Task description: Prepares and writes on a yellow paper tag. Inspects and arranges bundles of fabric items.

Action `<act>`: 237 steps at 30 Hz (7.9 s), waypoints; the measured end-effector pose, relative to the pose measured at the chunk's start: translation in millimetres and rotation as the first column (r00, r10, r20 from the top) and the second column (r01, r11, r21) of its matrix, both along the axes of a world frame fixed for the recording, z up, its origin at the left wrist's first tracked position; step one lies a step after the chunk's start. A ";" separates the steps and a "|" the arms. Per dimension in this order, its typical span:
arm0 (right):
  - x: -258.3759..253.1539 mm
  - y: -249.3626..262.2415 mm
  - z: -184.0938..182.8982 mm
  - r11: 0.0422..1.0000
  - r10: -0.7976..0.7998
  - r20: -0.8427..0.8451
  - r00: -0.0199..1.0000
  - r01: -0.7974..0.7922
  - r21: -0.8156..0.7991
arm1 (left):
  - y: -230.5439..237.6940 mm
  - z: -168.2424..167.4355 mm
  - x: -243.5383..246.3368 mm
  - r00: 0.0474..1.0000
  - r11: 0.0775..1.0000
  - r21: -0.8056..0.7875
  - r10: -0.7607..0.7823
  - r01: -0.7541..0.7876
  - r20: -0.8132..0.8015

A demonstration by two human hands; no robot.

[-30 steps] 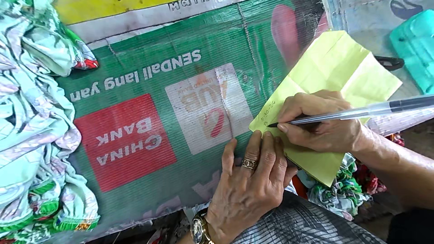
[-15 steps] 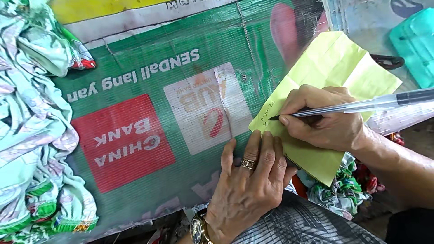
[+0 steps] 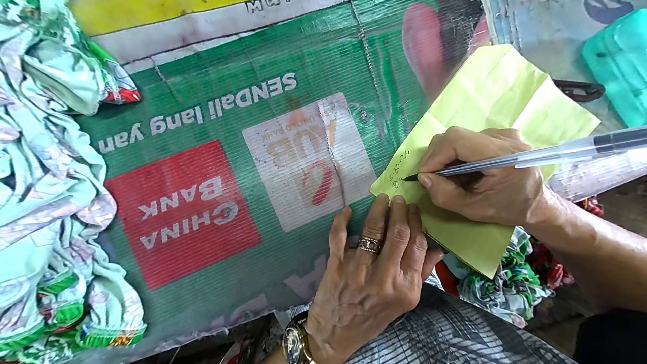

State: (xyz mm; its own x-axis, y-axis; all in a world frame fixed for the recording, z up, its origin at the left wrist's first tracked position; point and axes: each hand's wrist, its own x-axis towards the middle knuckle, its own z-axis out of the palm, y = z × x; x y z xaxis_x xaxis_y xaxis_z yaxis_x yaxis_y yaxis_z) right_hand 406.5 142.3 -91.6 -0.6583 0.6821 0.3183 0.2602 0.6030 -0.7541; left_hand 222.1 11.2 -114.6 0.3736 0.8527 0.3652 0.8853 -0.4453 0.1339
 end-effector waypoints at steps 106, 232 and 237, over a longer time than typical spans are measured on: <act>43.5 -3.0 2.9 0.931 -0.242 -0.153 0.958 0.185 -0.315 | 15.9 -11.9 57.9 0.985 0.992 0.002 -0.124 0.125 -0.118; 52.7 0.3 -0.1 0.974 -0.222 -0.012 0.975 0.222 -0.036 | 16.5 -5.8 50.6 0.985 0.987 0.012 -0.158 0.159 -0.066; 53.1 -0.7 -1.2 0.973 -0.232 -0.018 0.973 0.231 -0.023 | 16.1 -6.1 49.4 0.983 0.986 0.006 -0.164 0.165 -0.078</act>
